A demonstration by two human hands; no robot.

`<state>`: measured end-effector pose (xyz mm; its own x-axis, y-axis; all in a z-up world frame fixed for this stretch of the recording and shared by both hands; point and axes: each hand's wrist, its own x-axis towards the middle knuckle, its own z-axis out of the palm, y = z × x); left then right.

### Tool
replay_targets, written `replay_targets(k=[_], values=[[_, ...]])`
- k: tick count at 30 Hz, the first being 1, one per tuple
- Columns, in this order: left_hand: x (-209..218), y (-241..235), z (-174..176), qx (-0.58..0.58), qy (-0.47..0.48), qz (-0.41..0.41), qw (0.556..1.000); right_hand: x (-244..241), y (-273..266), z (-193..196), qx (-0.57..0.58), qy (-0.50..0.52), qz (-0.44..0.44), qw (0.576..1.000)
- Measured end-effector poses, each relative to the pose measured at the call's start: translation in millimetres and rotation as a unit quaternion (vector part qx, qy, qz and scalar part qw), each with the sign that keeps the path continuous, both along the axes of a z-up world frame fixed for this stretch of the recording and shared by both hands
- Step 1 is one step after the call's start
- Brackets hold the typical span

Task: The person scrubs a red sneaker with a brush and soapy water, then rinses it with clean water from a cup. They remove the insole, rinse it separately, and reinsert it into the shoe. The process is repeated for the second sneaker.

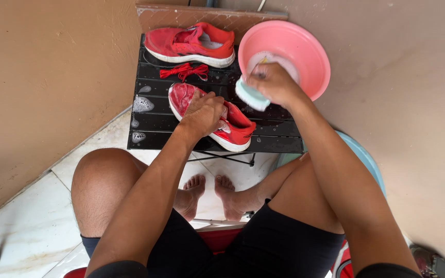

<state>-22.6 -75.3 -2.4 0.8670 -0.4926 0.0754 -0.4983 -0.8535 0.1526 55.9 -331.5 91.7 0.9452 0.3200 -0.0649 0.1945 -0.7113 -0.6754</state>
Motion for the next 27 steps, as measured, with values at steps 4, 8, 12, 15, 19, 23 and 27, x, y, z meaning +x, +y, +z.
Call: replay_targets(k=[4,8,12,15,19,23,27], values=[[-8.6,-12.7,8.8,-0.076,0.003,0.007,0.997,-31.9,-7.1,24.5,-0.028,0.019,0.052,0.998],[6.7,-16.3,-13.0,-0.099,0.047,0.025,0.994,-65.6,-16.0,27.5,-0.075,0.020,0.118,0.990],[41.1,-0.1,-44.2,-0.103,0.089,-0.006,0.991,-77.9,-36.4,-14.1,-0.085,-0.027,0.149,0.985],[35.5,0.8,-20.7,-0.174,0.143,0.023,0.974,-88.8,-32.4,-15.7,-0.084,-0.117,0.183,0.972],[12.9,8.1,14.6,-0.254,0.204,0.057,0.944,-95.8,-18.6,-17.0,-0.082,-0.165,0.202,0.962],[12.8,-3.7,-5.6,-0.292,0.250,0.190,0.903,-93.9,-4.2,-23.4,-0.146,-0.238,0.219,0.935],[0.8,-7.4,1.1,-0.362,0.235,0.202,0.879,-102.7,25.2,-48.5,-0.030,-0.254,0.254,0.933]])
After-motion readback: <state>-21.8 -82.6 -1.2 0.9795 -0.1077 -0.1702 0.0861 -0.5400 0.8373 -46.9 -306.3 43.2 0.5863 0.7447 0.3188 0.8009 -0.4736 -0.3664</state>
